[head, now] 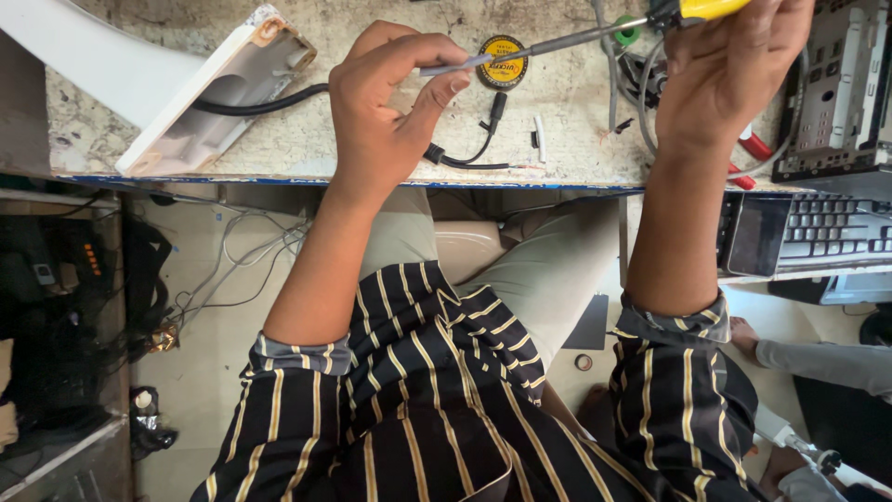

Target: The person strips insulation from the end of a wire, twists the exposed strands, and tins the tip with solder using a soldering iron and a tin of solder. They then slide a piece of heat-shrink tubing over the wire and position it along the stripped section.

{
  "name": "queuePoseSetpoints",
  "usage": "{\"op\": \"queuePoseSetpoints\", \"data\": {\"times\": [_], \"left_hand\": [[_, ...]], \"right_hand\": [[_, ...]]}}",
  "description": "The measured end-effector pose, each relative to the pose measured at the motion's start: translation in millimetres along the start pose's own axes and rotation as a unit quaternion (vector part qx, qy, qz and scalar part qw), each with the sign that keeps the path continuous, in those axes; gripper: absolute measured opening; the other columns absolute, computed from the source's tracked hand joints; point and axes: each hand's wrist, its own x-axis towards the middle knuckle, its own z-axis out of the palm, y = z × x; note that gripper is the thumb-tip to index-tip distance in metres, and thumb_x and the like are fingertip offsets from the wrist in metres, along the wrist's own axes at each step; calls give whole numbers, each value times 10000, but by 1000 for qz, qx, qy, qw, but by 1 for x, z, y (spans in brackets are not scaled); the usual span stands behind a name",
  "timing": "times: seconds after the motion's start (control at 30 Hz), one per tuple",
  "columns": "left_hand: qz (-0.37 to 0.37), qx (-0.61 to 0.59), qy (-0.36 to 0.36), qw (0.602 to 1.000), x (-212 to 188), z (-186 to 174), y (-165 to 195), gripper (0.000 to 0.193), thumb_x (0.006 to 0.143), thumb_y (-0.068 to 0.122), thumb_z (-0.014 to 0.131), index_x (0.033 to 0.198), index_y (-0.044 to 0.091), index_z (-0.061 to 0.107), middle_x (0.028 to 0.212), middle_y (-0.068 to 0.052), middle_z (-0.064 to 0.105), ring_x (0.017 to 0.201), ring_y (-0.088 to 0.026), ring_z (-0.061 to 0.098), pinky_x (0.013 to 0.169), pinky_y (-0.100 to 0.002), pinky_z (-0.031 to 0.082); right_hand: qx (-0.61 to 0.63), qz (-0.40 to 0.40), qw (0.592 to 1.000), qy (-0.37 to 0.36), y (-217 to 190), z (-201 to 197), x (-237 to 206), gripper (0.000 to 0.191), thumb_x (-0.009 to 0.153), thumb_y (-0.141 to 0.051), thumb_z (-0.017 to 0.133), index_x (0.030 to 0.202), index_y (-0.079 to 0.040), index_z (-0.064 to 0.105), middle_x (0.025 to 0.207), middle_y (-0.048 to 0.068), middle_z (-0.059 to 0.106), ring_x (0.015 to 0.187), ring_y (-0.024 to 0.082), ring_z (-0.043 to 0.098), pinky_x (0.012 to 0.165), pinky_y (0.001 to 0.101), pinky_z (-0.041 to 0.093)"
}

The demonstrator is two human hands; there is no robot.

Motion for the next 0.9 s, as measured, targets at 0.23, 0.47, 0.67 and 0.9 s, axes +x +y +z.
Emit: {"op": "queuePoseSetpoints", "data": {"times": [0.23,0.47,0.67,0.9], "left_hand": [[7,9,3,1000,0,0,-1,174,968,79,850,1096,35,740,1020,-61,768,997,-200,687,899,-325,547],[14,13,-1,1000,1,-1,-1,172,969,91,854,1090,38,743,1011,-58,767,994,-201,683,894,-328,544],[16,10,-1,1000,-1,2,-1,179,971,93,853,1097,38,738,1010,-59,764,998,-205,682,898,-328,544],[11,1,-6,1000,-1,3,-1,190,978,90,845,1118,28,734,1017,-76,754,987,-195,708,886,-312,559]], "right_hand": [[3,-20,1000,6,0,2,5,219,1230,-223,516,1323,-26,492,1015,136,683,533,222,502,538,353,361],[18,0,1000,13,2,2,4,216,1240,-214,528,1343,-32,471,1025,133,672,564,233,526,548,349,359],[27,9,999,17,1,0,1,212,1230,-216,540,1321,-38,468,992,123,652,567,224,521,546,343,356],[6,24,1000,14,0,1,-5,235,1232,-217,578,1311,-28,463,997,130,613,583,230,502,573,347,373]]}}
